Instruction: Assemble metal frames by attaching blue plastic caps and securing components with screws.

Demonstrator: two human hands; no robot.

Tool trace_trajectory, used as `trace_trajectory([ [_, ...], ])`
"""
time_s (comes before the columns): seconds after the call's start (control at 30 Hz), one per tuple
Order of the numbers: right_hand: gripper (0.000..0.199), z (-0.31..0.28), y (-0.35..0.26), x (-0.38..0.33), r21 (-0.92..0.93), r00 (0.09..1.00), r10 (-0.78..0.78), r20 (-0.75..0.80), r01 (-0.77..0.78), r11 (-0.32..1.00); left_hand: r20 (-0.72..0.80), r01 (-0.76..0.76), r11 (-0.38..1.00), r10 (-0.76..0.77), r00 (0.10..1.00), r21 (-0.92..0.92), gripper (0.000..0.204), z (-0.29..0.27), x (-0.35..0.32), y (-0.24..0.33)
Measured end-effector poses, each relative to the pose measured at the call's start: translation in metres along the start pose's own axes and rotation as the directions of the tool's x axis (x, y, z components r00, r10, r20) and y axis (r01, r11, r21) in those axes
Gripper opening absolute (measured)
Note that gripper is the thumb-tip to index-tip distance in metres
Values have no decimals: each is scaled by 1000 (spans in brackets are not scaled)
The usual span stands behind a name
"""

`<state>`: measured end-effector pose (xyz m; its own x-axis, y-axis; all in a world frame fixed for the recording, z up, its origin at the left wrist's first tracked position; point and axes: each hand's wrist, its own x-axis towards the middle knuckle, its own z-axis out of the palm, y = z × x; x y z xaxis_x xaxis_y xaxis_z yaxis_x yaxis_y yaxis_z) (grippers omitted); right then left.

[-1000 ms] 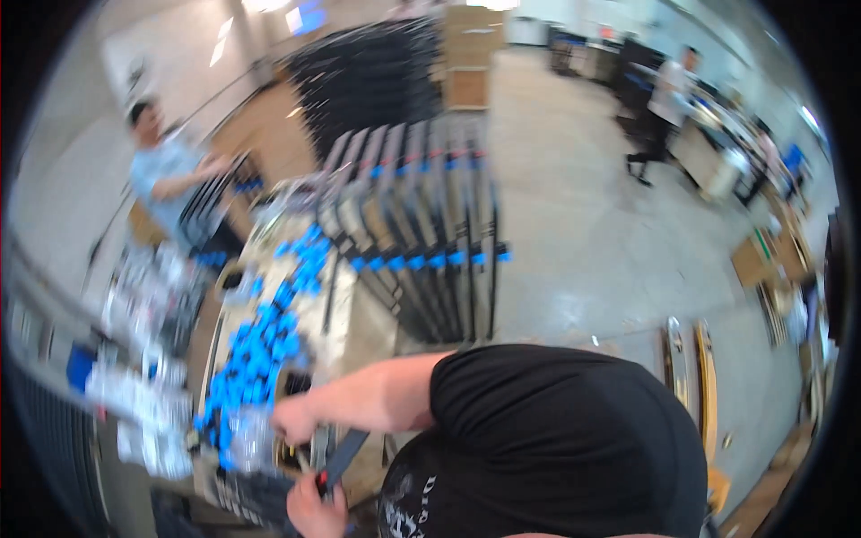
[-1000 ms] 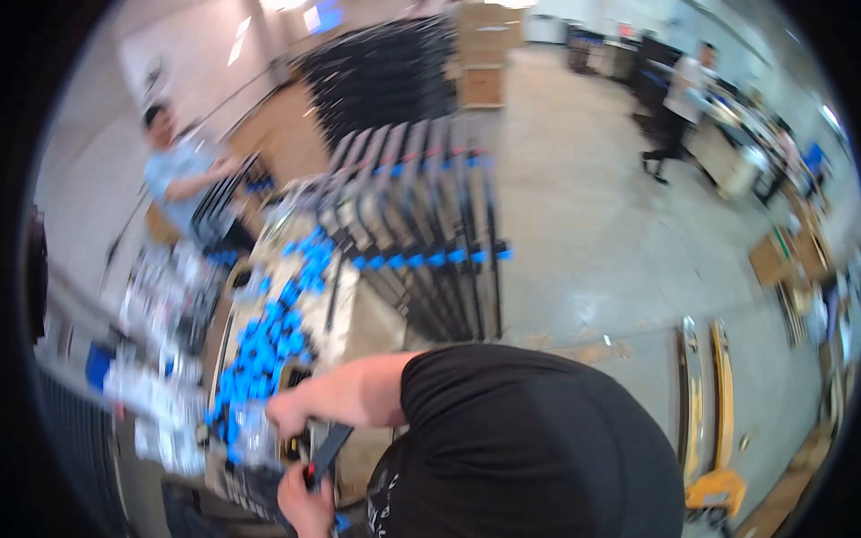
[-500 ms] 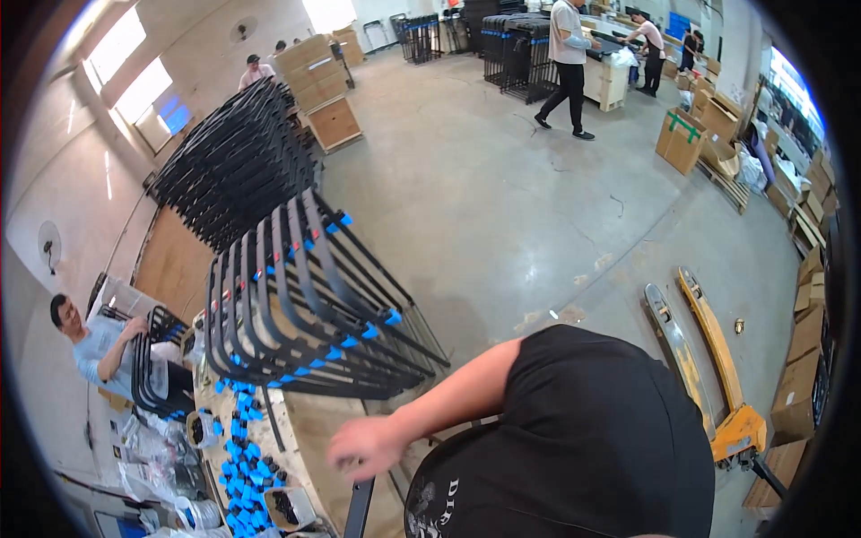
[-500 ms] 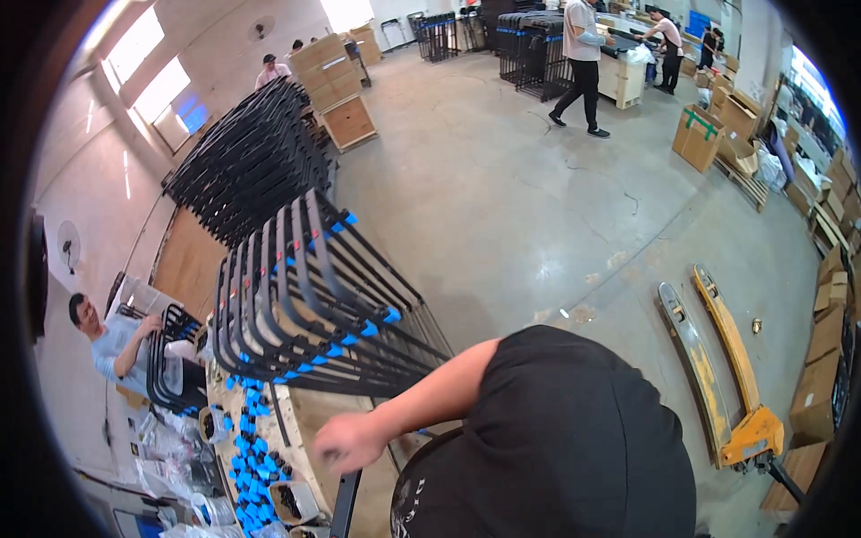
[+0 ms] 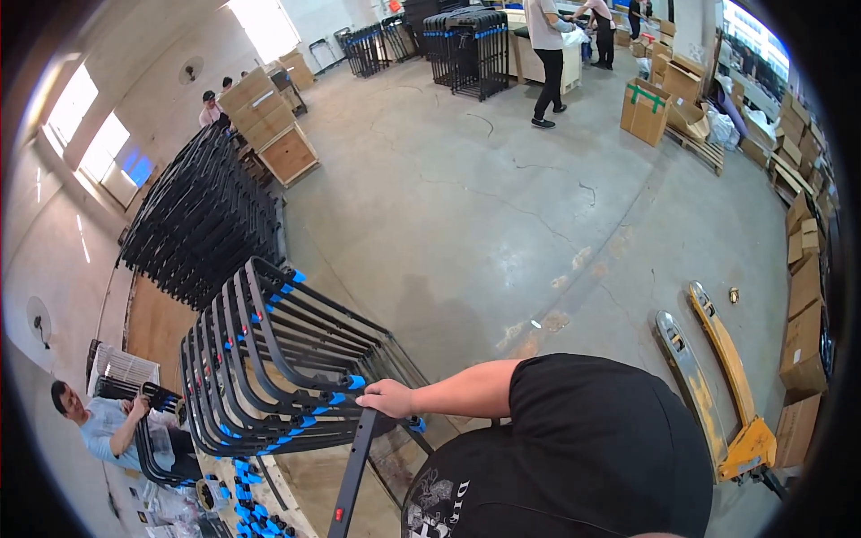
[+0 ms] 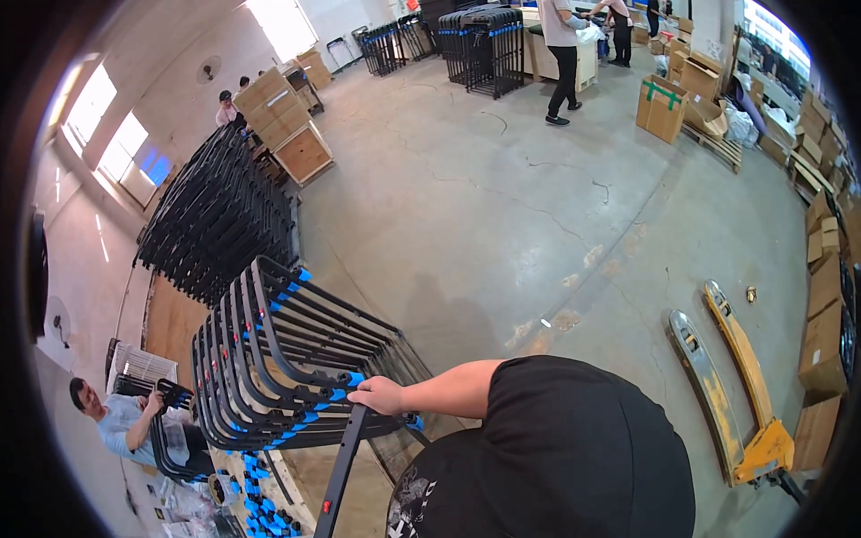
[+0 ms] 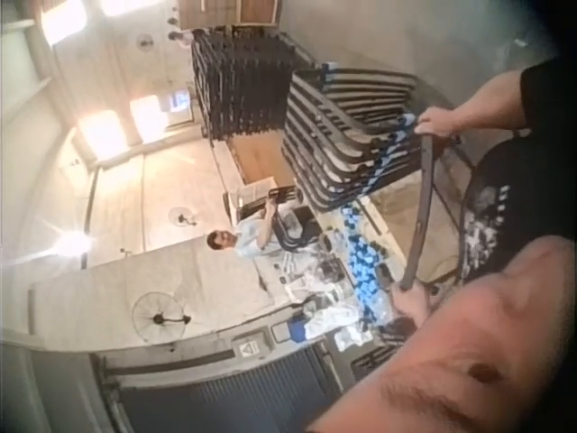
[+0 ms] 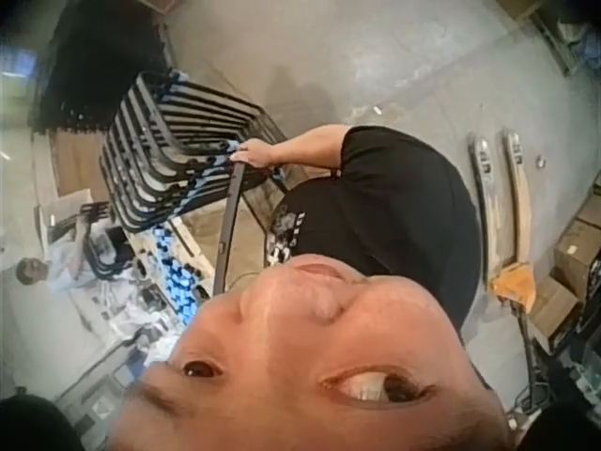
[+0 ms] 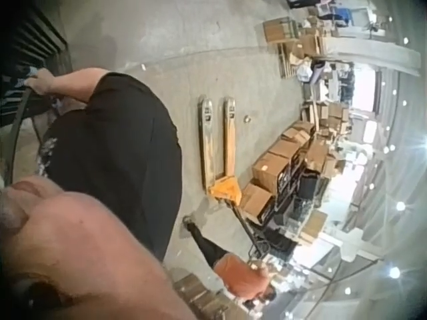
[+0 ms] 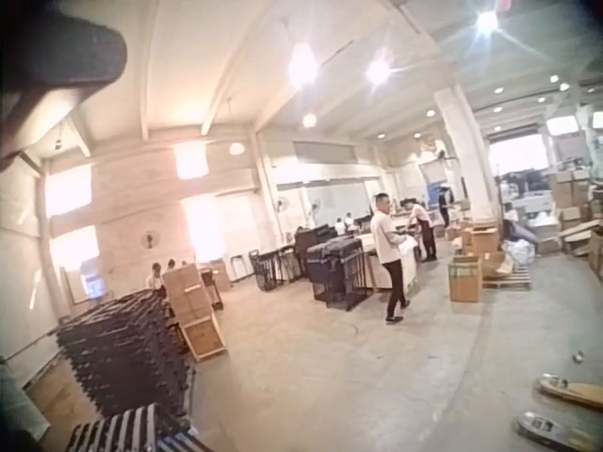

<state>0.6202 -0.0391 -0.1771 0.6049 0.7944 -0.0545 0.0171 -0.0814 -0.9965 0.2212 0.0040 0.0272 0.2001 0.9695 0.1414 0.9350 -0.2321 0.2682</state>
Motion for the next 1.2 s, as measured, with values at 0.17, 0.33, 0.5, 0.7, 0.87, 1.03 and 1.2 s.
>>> trace_trajectory([
  [0.17,43,-34,-27,2,1,993,-37,-114,37,999,116,-49,961,83,990,-273,21,-11,36,30],
  [0.33,45,-68,-105,33,-153,964,-148,-223,116,981,84,-70,964,95,992,-258,19,18,75,27],
  [0.5,34,-119,-151,80,-195,975,-162,-153,131,972,-69,-129,845,108,992,-519,23,95,82,39],
  [0.7,40,-181,-176,178,-160,988,-149,-29,142,977,-49,2,787,-41,998,-617,27,117,67,141],
  [0.87,42,-220,-178,294,-262,973,-195,122,221,939,-11,121,716,-177,984,-688,30,154,78,240],
  [1.03,44,-235,-161,435,-341,934,-181,308,286,895,49,227,761,-249,967,-607,29,174,101,343],
  [1.2,43,-221,-142,533,-246,929,-69,364,168,955,114,301,749,-292,949,-590,32,215,128,400],
])
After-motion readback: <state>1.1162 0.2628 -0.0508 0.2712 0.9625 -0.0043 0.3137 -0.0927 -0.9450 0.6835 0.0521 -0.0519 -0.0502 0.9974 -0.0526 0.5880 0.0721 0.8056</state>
